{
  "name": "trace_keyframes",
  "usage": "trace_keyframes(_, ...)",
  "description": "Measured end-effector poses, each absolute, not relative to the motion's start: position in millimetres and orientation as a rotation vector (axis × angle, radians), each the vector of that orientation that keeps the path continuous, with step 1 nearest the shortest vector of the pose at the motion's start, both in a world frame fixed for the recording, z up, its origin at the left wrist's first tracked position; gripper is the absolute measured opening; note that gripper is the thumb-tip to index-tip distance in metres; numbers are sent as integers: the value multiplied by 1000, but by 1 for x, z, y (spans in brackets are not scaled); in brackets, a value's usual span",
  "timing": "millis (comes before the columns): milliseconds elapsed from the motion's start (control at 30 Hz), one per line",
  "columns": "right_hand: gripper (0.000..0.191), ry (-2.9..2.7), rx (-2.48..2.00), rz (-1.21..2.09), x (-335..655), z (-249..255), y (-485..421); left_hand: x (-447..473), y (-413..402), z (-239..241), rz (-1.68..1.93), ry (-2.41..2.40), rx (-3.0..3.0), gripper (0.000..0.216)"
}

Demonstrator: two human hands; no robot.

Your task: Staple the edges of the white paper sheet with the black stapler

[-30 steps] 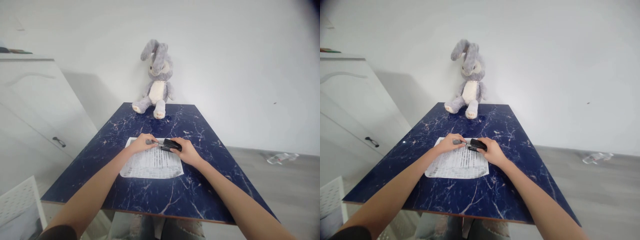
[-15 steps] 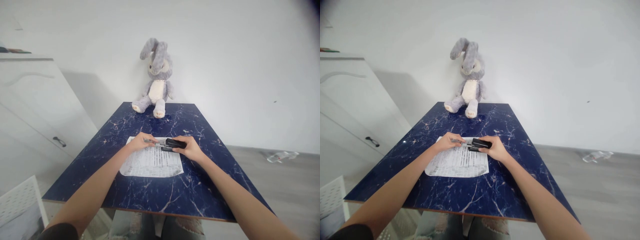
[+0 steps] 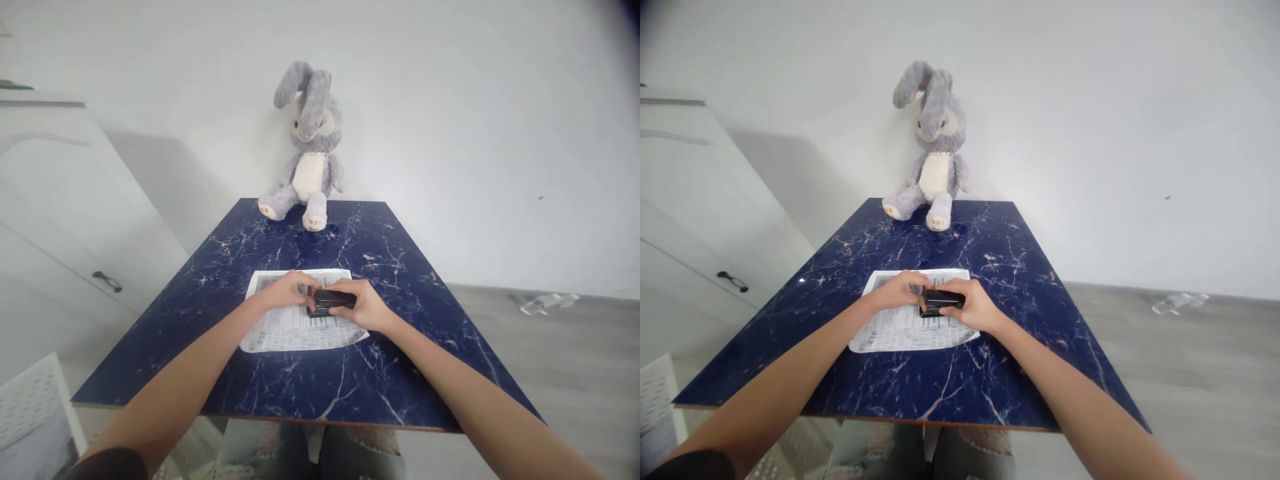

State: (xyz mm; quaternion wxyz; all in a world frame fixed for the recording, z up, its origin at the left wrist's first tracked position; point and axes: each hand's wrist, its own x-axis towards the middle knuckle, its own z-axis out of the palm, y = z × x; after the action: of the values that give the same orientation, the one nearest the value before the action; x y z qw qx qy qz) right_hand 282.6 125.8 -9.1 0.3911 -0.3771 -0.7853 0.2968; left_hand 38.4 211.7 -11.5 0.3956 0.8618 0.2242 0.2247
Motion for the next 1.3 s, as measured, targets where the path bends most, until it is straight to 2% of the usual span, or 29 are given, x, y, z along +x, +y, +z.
trace_keyframes(200, 39, -1536, -1263, 324, 315, -3, 142, 38, 218, -8, 725, 807, 2181, 22)
trace_keyframes(333, 36, -1322, -1382, 131, 346, 2, 155, 39, 226, -23, 611, 892, 2517, 21)
trace_keyframes(467, 35, -1356, -1437, 173, 354, -3, 161, 40, 230, -38, 519, 971, 2668, 42)
trace_keyframes(567, 35, -1451, -1457, 179, 348, -9, 161, 39, 231, -41, 470, 977, 2694, 47)
trace_keyframes(833, 36, -1533, -1492, 194, 343, -7, 160, 40, 227, -31, 455, 929, 2752, 38)
trace_keyframes(1067, 41, -1529, -1561, 164, 352, -6, 161, 40, 223, -23, 600, 939, 2785, 24)
trace_keyframes(1300, 45, -1790, -1508, 171, 349, -8, 160, 36, 226, -22, 817, 995, 2748, 24)
